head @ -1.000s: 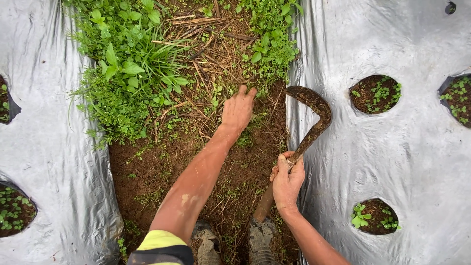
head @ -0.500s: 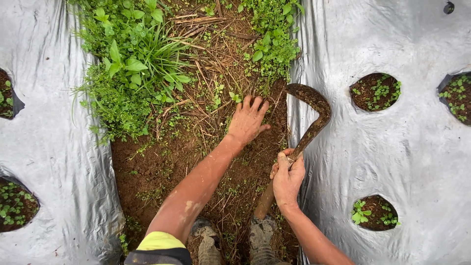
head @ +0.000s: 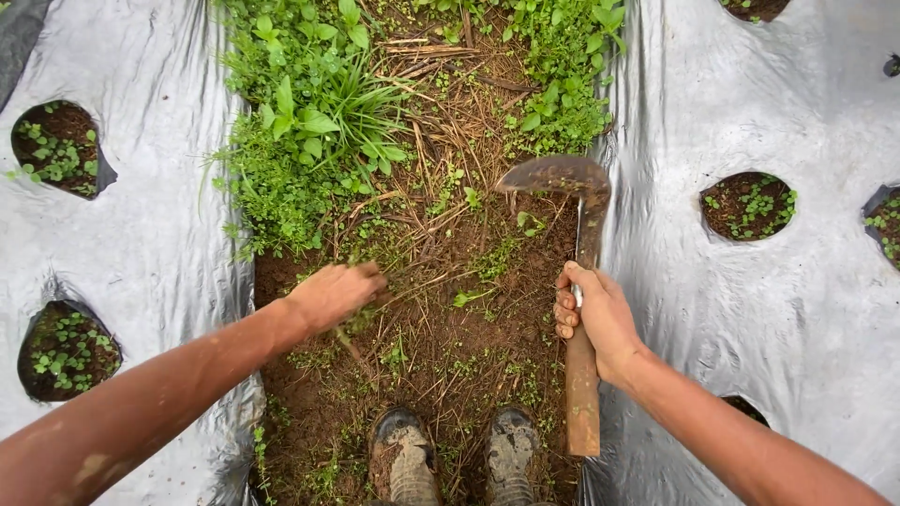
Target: The person uses a sickle to cut weeds growing between two rows of plants covered with plastic mulch. They repeatedly swing the sickle to clear the vegetation and gather the cut weeds by hand, occasionally pulling weeds from the mulch holes.
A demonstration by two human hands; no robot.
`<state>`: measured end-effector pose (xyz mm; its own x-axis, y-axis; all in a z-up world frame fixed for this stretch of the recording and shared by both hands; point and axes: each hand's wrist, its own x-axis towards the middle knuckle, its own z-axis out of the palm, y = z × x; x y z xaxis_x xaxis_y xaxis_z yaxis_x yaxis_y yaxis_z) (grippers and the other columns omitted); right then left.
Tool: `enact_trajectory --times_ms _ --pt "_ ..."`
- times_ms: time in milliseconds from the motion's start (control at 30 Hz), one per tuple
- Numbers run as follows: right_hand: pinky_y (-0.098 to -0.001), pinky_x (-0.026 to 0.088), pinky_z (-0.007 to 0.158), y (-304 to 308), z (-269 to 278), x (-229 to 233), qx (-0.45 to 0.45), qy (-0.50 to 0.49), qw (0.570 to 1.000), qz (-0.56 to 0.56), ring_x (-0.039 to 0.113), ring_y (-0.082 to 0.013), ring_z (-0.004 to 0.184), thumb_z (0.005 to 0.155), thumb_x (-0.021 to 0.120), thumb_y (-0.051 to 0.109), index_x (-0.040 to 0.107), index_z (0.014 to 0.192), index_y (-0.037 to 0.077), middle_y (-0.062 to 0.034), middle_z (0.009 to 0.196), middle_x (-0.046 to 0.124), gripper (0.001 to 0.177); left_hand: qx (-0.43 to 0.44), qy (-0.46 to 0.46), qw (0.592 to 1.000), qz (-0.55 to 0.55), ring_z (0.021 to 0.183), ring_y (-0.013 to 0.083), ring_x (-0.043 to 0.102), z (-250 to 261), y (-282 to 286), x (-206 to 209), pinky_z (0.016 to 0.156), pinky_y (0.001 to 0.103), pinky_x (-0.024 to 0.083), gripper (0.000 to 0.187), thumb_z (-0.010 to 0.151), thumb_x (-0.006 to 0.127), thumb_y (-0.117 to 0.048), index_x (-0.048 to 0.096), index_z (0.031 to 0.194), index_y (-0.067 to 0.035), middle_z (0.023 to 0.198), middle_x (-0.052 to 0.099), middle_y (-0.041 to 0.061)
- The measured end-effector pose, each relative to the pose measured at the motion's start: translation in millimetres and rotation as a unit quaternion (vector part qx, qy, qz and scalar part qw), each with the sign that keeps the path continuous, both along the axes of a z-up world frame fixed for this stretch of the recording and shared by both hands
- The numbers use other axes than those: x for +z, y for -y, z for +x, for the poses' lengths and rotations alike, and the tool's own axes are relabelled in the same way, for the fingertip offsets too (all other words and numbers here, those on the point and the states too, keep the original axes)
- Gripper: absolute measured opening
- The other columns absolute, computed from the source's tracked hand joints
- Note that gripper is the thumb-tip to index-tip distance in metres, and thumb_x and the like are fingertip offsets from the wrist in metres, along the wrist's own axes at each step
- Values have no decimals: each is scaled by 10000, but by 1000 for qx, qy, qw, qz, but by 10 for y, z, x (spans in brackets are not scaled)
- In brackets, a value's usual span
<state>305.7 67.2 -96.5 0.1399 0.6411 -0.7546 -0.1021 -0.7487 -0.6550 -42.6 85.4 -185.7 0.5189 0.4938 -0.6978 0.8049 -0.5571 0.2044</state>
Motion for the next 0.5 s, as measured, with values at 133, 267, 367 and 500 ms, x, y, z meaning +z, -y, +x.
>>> enact_trajectory --times_ms 133,267,367,500 --pt "-254 425 369 78 -89 -441 -3 -5 998 -56 439 -75 462 1064 482 279 511 921 86 49 639 392 242 41 51 994 85 1093 216 649 -150 419 214 935 355 582 346 1075 467 -289 519 1399 -178 1236 516 73" --pt "-282 400 370 359 -327 -629 -38 -16 997 -63 436 -103 460 1056 483 293 483 891 76 6 620 366 273 148 151 966 151 1152 236 585 532 744 -60 966 398 537 465 1047 540 -375 470 1457 -168 1298 471 92" --pt "-289 454 347 571 -393 -960 -82 -12 996 -37 462 -105 430 1061 507 327 503 866 123 29 592 409 282 262 226 930 124 1143 243 603 901 913 -294 927 391 514 478 1013 632 -318 466 1424 -140 1313 449 90" --pt "-304 434 324 678 -533 -1409 -153 -72 985 21 441 -125 394 1083 452 346 484 834 105 1 555 366 348 285 249 914 146 1197 259 592 768 1128 -261 955 402 500 376 986 656 -281 551 1321 -145 1254 482 62"
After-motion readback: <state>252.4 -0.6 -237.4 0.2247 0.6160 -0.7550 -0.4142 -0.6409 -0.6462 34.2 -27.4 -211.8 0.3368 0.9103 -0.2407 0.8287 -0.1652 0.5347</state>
